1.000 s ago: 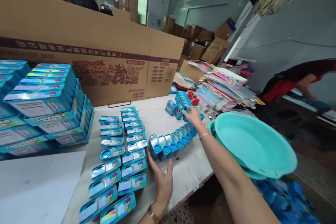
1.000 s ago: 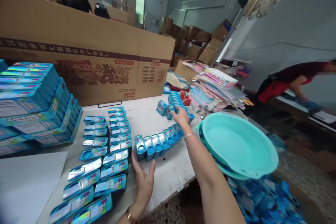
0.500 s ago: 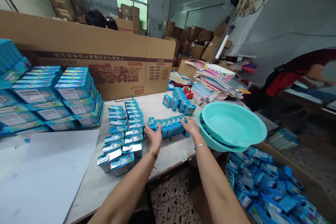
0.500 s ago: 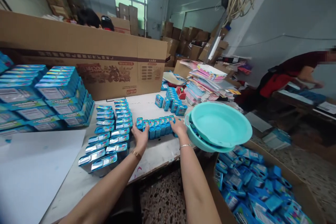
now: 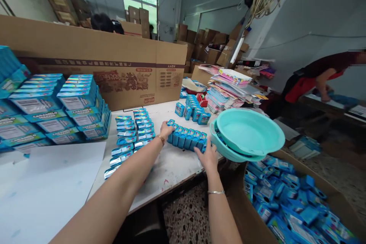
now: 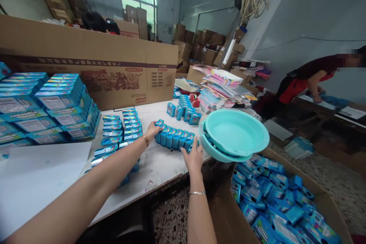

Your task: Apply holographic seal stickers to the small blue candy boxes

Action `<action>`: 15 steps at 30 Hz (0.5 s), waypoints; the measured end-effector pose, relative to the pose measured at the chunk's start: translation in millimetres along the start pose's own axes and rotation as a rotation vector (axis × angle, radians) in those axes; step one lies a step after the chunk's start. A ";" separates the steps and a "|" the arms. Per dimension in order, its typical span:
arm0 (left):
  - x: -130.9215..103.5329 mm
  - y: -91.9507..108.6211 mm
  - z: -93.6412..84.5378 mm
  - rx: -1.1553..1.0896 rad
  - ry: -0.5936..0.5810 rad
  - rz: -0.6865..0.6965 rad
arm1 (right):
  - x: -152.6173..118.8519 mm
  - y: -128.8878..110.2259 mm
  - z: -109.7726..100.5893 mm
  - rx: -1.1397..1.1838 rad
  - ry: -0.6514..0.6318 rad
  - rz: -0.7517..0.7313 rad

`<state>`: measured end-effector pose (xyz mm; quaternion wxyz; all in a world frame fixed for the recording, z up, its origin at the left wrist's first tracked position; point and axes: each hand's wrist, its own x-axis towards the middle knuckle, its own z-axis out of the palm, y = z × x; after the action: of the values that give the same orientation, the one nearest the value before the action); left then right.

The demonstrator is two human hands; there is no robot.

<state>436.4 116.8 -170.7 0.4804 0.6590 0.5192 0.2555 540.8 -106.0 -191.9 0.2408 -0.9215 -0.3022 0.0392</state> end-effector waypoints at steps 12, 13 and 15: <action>31.2 13.1 -26.8 0.343 -0.403 0.101 | 37.3 60.7 55.5 0.605 0.150 -0.145; 32.8 12.3 -25.6 0.341 -0.411 0.107 | 37.9 59.2 58.8 0.615 0.140 -0.142; 38.3 11.7 -23.5 0.328 -0.432 0.121 | 35.8 57.3 64.3 0.622 0.138 -0.136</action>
<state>434.6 161.1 -156.8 0.4506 0.7971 0.3990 0.0499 586.7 -98.5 -272.7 0.5327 -0.7819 -0.3197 0.0511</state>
